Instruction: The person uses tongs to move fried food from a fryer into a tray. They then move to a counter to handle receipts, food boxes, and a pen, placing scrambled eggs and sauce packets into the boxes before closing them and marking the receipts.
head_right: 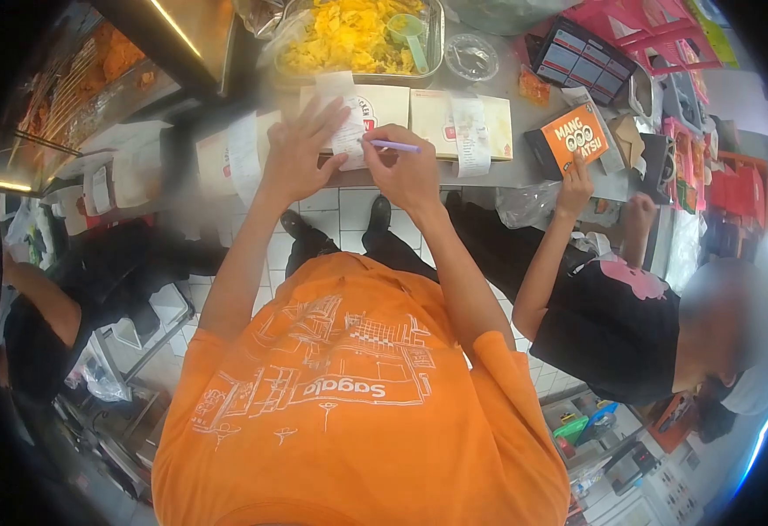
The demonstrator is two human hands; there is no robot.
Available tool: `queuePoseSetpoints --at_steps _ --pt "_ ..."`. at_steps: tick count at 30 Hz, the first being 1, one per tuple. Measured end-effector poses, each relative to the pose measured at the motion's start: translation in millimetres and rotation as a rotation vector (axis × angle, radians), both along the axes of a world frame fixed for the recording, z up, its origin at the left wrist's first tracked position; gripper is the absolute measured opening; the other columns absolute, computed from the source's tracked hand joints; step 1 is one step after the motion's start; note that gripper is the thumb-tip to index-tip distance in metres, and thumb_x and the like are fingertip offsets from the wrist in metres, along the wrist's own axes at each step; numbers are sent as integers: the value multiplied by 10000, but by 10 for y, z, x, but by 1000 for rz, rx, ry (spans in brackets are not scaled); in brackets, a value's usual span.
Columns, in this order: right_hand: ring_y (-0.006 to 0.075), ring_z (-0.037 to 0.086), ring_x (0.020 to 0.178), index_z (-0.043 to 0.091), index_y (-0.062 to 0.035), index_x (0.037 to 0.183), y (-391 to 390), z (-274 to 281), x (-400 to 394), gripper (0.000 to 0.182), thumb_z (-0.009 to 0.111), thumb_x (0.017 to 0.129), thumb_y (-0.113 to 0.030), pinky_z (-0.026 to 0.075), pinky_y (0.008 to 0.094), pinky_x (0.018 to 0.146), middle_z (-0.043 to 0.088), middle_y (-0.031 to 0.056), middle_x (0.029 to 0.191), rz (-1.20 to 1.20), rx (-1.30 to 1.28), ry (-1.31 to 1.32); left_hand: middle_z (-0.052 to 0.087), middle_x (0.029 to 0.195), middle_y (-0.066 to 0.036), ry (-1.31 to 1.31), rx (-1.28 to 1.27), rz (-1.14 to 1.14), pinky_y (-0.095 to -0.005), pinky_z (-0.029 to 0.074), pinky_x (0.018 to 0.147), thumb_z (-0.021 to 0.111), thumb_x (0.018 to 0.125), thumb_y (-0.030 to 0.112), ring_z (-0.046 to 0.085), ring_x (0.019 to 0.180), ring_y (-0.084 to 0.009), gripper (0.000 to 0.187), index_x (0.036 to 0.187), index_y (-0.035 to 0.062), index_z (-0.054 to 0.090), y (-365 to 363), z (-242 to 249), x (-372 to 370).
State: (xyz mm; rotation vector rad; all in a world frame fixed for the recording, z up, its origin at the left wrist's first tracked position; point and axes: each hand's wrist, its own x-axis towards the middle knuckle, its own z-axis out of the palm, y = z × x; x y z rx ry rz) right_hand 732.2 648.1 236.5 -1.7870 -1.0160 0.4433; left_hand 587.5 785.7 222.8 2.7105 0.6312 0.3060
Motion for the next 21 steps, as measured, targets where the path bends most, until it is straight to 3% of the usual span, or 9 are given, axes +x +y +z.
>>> queuePoseSetpoints --at_steps 5,11,13,14,16,18,21 --pt "182 694 717 707 -25 880 79 -75 -34 85 698 838 -98 545 281 652 710 104 810 102 -113 -2 323 1586 68 70 -6 -10 -585 255 1079 663 855 315 253 1478 -177 662 1471 216 443 0 -24 10" --pt "198 683 672 706 -17 859 122 52 -106 81 701 817 -86 544 308 646 701 104 785 -78 77 156 312 1590 63 54 -37 -18 -606 259 1079 578 886 221 248 1480 -187 605 1474 201 437 25 -40 1" --pt "211 679 659 706 -12 836 208 -12 -2 70 703 800 -72 543 318 640 698 110 774 -53 251 -183 317 1587 63 55 -24 4 -610 263 1076 552 896 197 250 1478 -191 586 1471 198 440 -19 -72 31" --pt "211 679 659 706 -12 836 211 4 -8 70 703 800 -72 543 318 640 698 110 774 -58 254 -190 322 1585 62 60 -8 26 -614 267 1073 526 905 172 253 1477 -195 569 1468 194 444 -33 -74 53" --pt "218 681 670 703 -6 831 225 28 -52 77 697 788 -70 542 319 640 696 119 771 48 -52 -12 325 1583 62 51 -2 24 -616 269 1070 512 906 149 257 1475 -198 565 1465 193 447 -49 -78 58" --pt "223 679 667 702 -6 825 239 -9 -38 88 690 778 -79 536 315 628 694 121 770 59 -75 38 329 1580 61 47 -1 29 -619 271 1068 498 906 126 260 1474 -201 562 1462 191 451 -48 -58 52" --pt "160 669 700 712 -4 878 221 -55 -19 108 686 808 -82 529 270 656 705 103 800 -26 12 -49 331 1579 61 47 -21 37 -619 275 1063 504 907 137 265 1472 -202 557 1459 190 454 -54 -46 55"
